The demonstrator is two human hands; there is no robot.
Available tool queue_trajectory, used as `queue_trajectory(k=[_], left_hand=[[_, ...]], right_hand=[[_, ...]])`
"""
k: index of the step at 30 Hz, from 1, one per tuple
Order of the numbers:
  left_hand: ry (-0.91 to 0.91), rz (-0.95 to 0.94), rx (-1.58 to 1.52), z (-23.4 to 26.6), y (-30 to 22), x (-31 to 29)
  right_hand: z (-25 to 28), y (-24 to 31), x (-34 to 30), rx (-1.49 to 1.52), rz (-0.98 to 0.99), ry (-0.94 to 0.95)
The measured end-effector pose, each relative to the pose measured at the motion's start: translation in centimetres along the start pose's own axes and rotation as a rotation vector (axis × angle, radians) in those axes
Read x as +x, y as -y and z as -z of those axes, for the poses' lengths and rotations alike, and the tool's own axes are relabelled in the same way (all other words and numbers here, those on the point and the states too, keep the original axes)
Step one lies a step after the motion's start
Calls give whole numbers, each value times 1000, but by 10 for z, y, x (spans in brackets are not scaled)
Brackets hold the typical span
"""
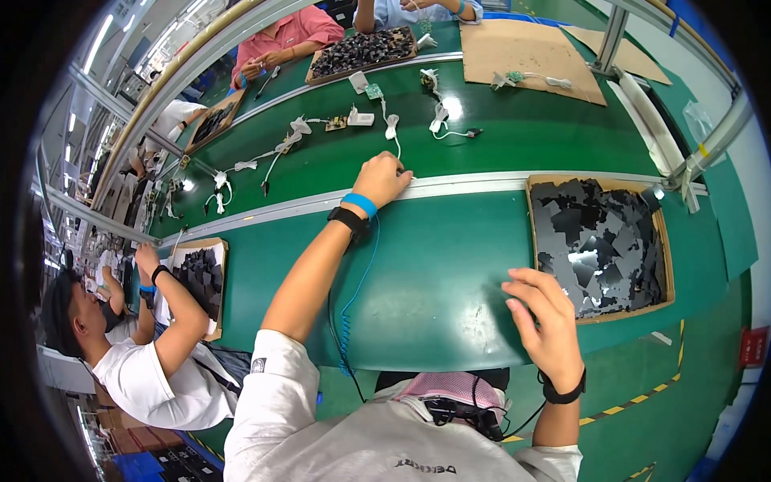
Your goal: Manually assembling electronic components into power adapter housings on an assembly line.
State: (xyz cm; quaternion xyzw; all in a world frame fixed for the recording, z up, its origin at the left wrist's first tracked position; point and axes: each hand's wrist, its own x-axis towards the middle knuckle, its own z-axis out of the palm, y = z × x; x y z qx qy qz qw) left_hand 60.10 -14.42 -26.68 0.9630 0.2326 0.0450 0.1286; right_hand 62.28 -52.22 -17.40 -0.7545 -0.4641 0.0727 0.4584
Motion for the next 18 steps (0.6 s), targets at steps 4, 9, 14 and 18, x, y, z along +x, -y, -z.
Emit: queue_trajectory(k=[4, 9, 14, 18], left_hand=[[-102, -5, -373, 28, -9, -9], [-291, -305, -936, 122, -72, -72], [-259, -640, -1123, 173, -103, -134], [-213, -694, -1252, 168, -101, -140]], right_hand=[[-6, 3, 8, 8, 100, 71], [-19, 13, 23, -26, 126, -34], [-48, 34, 39, -13, 81, -174], [-38, 31, 39, 103, -80, 71]])
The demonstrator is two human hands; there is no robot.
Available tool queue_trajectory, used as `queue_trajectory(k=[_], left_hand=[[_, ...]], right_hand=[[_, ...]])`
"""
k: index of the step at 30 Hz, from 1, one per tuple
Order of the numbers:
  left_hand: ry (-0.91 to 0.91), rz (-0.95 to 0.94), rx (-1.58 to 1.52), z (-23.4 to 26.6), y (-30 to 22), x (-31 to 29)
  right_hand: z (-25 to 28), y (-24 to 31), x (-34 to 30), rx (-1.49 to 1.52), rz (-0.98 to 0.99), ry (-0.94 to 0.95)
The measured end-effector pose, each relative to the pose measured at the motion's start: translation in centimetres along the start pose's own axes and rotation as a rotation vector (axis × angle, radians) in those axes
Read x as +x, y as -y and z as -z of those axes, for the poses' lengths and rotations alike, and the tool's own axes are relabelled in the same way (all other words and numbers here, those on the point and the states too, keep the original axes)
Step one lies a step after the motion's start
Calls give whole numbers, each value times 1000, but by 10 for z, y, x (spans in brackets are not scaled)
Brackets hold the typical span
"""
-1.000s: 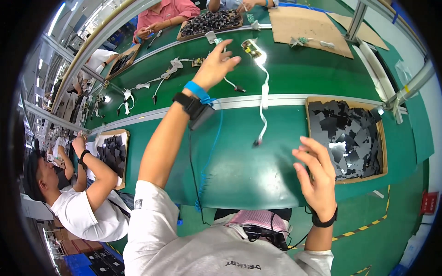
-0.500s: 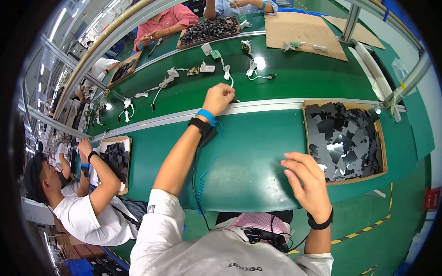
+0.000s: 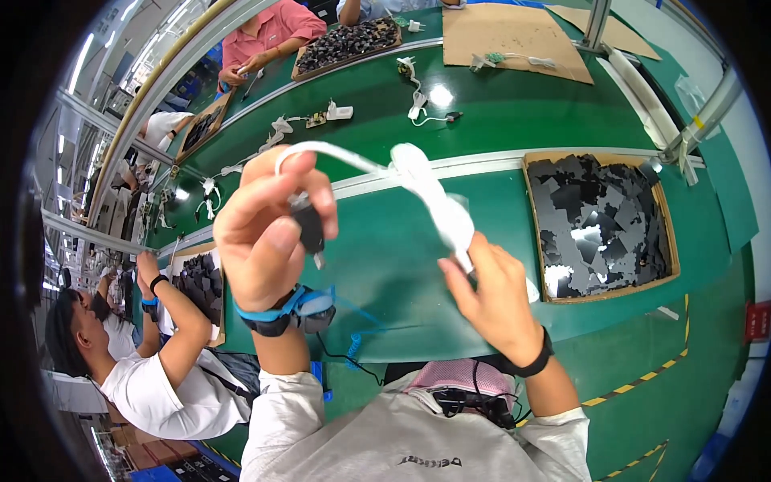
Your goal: Manually assembling electronic components into power adapter housings on an assembly line.
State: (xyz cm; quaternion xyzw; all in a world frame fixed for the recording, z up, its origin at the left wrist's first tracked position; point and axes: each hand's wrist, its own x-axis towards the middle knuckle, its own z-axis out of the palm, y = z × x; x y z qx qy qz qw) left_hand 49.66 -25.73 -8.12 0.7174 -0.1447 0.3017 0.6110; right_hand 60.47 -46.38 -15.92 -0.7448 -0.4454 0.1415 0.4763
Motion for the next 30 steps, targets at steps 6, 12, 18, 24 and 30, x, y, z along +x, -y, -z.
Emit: queue_trajectory(k=[6, 12, 18, 24, 30], left_hand=[[-25, 401, 506, 0, 62, -39], [417, 477, 449, -42, 65, -86], [310, 670, 80, -59, 70, -97], [201, 620, 399, -46, 59, -90], [230, 536, 378, -26, 66, -94]], right_hand=[[11, -16, -14, 824, -308, 321], [-18, -10, -3, 1221, -218, 37], [-23, -10, 9, 1332, -106, -185], [-18, -17, 1, 679, -39, -203], [-6, -22, -10, 681, 114, 115]])
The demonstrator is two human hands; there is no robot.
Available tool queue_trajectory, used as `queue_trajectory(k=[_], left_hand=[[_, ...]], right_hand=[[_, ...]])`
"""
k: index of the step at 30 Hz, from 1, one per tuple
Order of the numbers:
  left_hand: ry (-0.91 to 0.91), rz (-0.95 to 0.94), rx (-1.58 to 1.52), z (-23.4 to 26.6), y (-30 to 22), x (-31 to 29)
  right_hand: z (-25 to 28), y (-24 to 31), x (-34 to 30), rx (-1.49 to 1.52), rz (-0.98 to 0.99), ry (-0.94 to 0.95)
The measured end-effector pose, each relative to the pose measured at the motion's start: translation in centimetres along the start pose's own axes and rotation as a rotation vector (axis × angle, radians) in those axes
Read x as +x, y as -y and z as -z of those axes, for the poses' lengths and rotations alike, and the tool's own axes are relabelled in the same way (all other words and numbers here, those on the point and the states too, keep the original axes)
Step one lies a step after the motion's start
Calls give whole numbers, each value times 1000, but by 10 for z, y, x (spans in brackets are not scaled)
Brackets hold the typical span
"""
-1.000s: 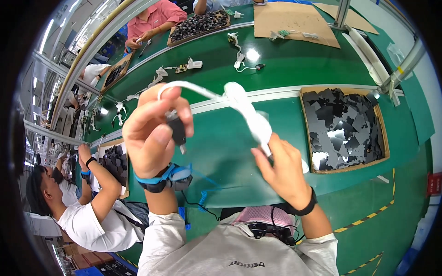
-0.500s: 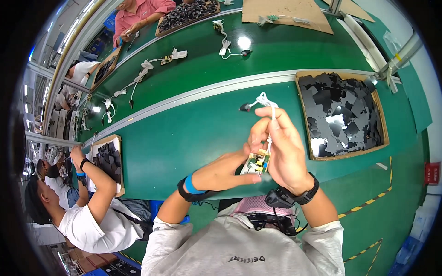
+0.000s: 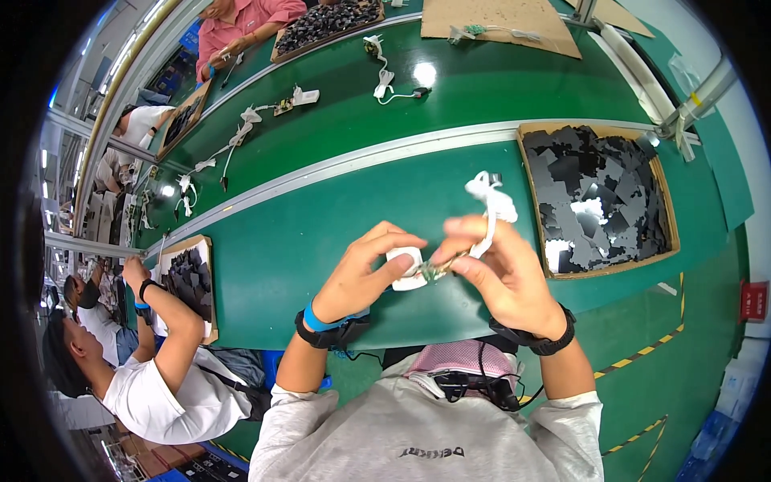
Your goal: Manually assembling electronic components into power adapter housings on an assembly line.
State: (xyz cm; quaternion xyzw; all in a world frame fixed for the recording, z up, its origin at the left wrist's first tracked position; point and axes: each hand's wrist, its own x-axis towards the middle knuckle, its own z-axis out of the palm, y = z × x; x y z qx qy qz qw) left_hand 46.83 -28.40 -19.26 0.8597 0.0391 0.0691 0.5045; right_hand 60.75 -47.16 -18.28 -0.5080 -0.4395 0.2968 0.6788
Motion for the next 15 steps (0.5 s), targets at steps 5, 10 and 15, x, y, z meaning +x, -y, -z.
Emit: queue_trajectory(k=[5, 10, 15], left_hand=[[257, 330, -483, 0, 0, -2], [203, 418, -535, 14, 8, -16], [-334, 288, -671, 14, -25, -20]], right_hand=[[8, -3, 4, 168, 130, 110], [8, -10, 10, 372, 204, 59], [13, -6, 1, 218, -200, -221]])
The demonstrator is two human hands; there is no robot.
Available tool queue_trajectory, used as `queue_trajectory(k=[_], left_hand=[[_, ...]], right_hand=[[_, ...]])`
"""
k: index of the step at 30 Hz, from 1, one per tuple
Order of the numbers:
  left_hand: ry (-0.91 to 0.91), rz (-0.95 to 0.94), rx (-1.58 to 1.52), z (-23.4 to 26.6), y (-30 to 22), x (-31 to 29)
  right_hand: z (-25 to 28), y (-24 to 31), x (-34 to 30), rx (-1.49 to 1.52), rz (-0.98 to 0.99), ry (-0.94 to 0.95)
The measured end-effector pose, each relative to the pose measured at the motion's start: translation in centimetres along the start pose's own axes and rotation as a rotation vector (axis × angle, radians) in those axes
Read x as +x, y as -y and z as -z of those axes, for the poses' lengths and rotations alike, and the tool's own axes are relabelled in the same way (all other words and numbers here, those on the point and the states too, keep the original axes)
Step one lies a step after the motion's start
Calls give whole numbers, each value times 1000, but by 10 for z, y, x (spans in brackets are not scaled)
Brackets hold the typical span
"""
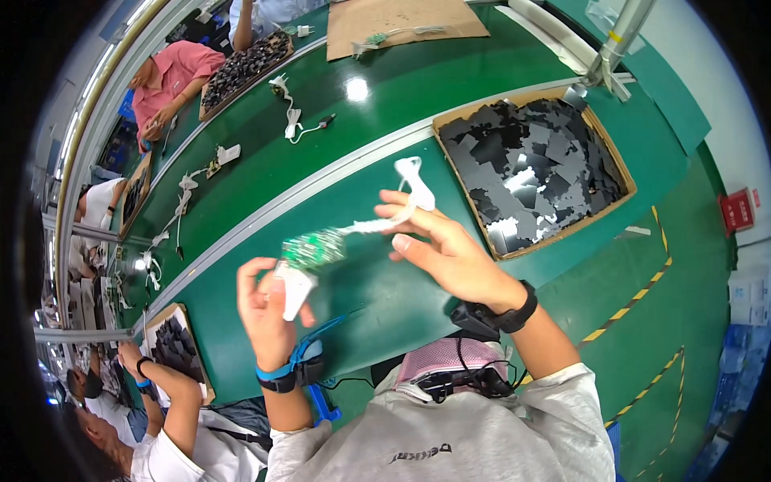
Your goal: Manually assembling electronic components into power adapter housings on an assembly line.
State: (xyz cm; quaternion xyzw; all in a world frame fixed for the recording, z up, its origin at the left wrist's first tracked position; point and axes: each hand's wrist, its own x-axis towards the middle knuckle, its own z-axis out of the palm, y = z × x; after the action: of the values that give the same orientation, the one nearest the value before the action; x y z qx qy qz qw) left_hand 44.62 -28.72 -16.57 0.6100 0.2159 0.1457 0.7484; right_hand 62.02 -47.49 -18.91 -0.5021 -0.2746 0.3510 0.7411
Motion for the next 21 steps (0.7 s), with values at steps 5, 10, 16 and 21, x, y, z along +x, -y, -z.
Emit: queue_trajectory(k=[5, 10, 16, 21], left_hand=[[-159, -229, -102, 1, 7, 3], [-21, -50, 281, -19, 15, 5], [52, -167, 841, -15, 20, 18], [-100, -78, 599, -15, 24, 14]], right_hand=[[41, 20, -19, -868, -292, 202], [89, 14, -23, -1508, -89, -313], [104, 1, -25, -1725, -25, -352], [100, 4, -21, -1746, -7, -353]])
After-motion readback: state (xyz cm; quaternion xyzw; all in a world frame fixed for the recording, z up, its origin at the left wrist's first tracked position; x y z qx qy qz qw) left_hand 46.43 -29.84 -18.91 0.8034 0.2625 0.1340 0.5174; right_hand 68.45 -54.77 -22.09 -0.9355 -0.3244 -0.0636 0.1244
